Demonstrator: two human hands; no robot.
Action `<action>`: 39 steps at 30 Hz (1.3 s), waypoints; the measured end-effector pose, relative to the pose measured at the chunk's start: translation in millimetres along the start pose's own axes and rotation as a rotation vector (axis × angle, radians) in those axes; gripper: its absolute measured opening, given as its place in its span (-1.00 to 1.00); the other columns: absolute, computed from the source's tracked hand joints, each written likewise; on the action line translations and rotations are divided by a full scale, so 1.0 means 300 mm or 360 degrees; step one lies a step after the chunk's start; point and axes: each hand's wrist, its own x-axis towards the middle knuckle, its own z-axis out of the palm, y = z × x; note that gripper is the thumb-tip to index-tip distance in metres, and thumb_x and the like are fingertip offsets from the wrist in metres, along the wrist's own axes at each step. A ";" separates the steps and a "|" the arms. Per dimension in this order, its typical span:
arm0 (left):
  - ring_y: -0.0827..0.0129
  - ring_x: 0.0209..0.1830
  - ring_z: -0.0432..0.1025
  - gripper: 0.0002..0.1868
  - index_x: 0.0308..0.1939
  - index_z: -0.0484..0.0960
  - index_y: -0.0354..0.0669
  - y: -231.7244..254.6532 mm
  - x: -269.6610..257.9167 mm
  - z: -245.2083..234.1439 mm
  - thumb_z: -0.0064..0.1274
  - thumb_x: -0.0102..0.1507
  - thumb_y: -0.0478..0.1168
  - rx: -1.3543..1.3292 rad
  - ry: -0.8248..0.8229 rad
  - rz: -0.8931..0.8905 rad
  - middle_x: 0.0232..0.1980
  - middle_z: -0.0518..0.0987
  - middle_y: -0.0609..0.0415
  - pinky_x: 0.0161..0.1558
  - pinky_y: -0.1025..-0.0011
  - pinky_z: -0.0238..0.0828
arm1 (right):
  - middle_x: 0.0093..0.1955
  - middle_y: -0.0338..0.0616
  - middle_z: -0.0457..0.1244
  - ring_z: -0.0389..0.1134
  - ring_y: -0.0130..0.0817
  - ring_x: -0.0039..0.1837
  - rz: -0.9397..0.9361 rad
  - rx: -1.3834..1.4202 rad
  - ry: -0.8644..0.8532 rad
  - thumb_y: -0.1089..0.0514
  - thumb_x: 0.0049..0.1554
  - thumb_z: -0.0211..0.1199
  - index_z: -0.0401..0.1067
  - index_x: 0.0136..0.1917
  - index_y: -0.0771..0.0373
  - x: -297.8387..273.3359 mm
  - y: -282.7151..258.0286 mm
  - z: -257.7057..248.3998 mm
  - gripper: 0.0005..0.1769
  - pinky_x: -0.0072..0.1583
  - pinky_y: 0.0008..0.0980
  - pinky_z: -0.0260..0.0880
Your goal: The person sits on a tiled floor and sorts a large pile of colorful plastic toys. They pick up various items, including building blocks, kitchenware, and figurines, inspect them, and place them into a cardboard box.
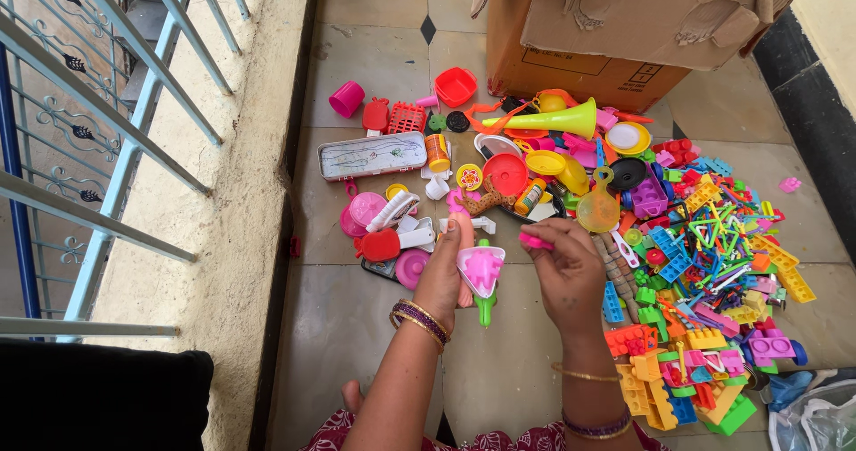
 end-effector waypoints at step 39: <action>0.27 -0.36 0.56 -0.59 0.03 0.41 -0.15 0.091 -0.001 -0.057 0.14 0.27 0.00 -0.0708 0.0393 0.0680 -0.19 0.61 -0.03 -0.40 0.28 0.56 | 0.01 -0.11 0.32 0.37 -0.12 0.13 0.0830 -0.1251 -0.0478 -0.05 -0.02 0.45 0.61 -0.18 0.18 -0.167 0.434 0.193 -0.73 0.17 -0.17 0.41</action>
